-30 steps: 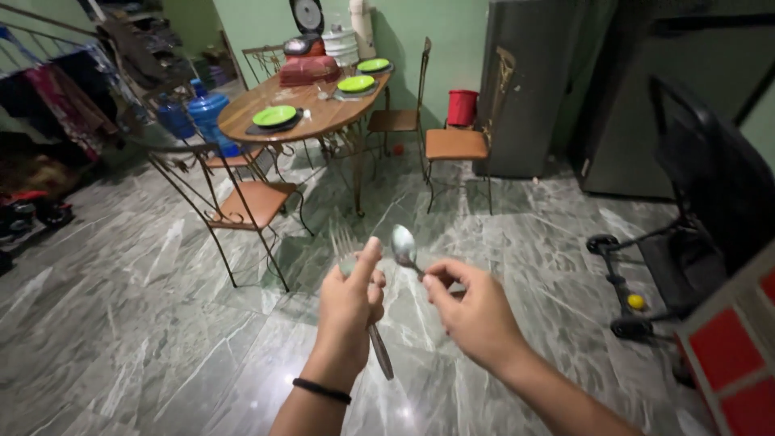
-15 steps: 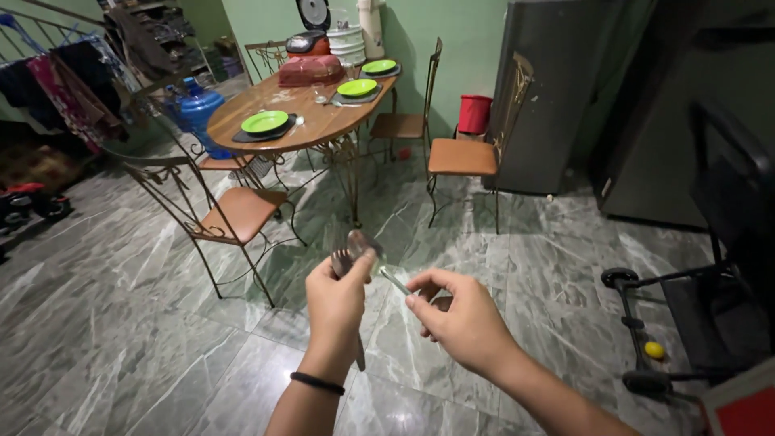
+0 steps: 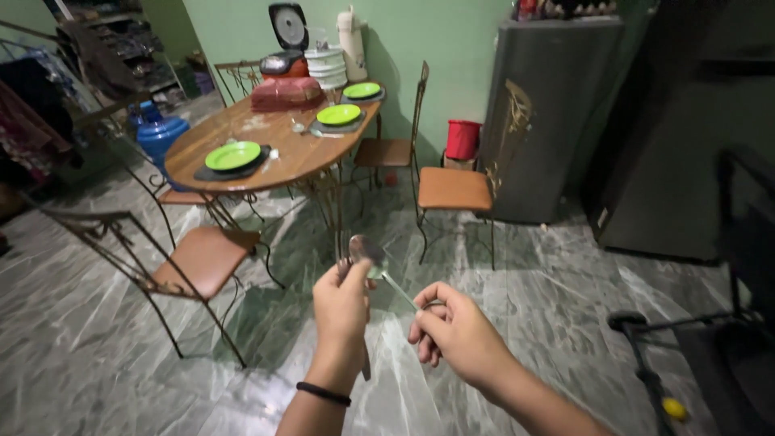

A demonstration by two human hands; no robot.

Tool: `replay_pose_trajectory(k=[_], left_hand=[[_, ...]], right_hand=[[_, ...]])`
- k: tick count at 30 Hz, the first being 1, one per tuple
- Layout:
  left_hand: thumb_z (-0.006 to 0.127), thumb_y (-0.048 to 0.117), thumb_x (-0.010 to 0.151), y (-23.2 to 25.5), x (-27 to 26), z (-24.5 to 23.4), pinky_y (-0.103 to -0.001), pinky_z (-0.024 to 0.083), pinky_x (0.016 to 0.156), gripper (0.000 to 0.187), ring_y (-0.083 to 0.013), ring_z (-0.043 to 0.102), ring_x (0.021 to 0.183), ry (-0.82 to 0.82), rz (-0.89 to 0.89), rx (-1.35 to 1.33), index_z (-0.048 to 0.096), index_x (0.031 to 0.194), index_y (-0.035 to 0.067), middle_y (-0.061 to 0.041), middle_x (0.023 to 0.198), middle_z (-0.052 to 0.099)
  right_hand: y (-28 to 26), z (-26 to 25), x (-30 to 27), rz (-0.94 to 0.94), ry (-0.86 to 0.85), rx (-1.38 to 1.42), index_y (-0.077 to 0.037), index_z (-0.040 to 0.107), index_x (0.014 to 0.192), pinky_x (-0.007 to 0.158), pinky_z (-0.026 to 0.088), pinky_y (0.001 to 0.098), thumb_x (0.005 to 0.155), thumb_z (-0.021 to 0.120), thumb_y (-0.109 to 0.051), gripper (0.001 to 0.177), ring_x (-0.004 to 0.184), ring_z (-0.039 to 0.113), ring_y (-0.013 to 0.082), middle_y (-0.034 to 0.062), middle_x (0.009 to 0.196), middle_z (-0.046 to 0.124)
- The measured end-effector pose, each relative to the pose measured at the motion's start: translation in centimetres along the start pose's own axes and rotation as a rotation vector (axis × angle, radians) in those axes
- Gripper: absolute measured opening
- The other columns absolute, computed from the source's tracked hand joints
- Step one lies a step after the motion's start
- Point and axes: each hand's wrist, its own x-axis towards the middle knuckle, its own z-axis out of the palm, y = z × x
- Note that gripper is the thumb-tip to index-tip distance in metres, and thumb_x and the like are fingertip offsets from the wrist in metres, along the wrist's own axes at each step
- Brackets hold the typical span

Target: Set the dining table by placing mats, plates, forks, spoons, and glasses at seating positions.

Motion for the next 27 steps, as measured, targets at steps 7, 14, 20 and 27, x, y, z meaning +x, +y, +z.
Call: replay_pose_trajectory(k=[7, 14, 20, 27], left_hand=[[0.072, 0.017, 0.087, 1.1, 11.0, 0.1, -0.028, 0.027, 0.041, 0.019, -0.0083, 0.039, 0.043, -0.043, -0.014, 0.081, 0.063, 0.074, 0.006, 0.003, 0.054, 0.048], [0.073, 0.021, 0.088, 1.8, 17.5, 0.4, -0.027, 0.024, 0.041, 0.015, -0.0069, 0.034, 0.043, -0.176, -0.24, -0.142, 0.064, 0.081, 0.011, 0.006, 0.056, 0.045], [0.07, 0.024, 0.093, -0.3, 23.4, 1.2, -0.027, 0.034, 0.046, 0.021, -0.0081, 0.047, 0.049, -0.178, -0.186, -0.072, 0.068, 0.085, 0.005, 0.003, 0.061, 0.055], [0.053, 0.027, 0.104, -3.9, 33.8, 3.1, -0.027, 0.048, 0.062, 0.03, -0.0119, 0.059, 0.07, -0.06, -0.064, -0.062, 0.067, 0.092, 0.004, -0.004, 0.082, 0.066]], right_hand=[[-2.1, 2.5, 12.7, -0.054, -0.008, -0.033, -0.005, 0.053, 0.104, 0.048, 0.048, 0.0285, 0.087, 0.054, -0.001, 0.018, 0.053, 0.063, 0.0147, 0.0102, 0.074, 0.068], [-1.7, 3.4, 22.7, -0.043, 0.067, -0.033, -0.004, 0.055, 0.097, 0.046, 0.043, 0.0271, 0.089, 0.058, -0.005, 0.009, 0.051, 0.056, 0.0123, 0.0078, 0.073, 0.066], [-2.4, 3.7, 29.2, 0.09, 0.015, 0.088, -0.003, 0.061, 0.088, 0.049, 0.046, 0.0278, 0.094, 0.06, -0.014, 0.013, 0.055, 0.06, 0.0128, 0.0063, 0.072, 0.065], [0.9, 1.4, 40.4, -0.006, -0.091, -0.077, -0.002, 0.066, 0.08, 0.049, 0.038, 0.0279, 0.096, 0.07, -0.02, 0.024, 0.054, 0.05, 0.0115, 0.0021, 0.065, 0.058]])
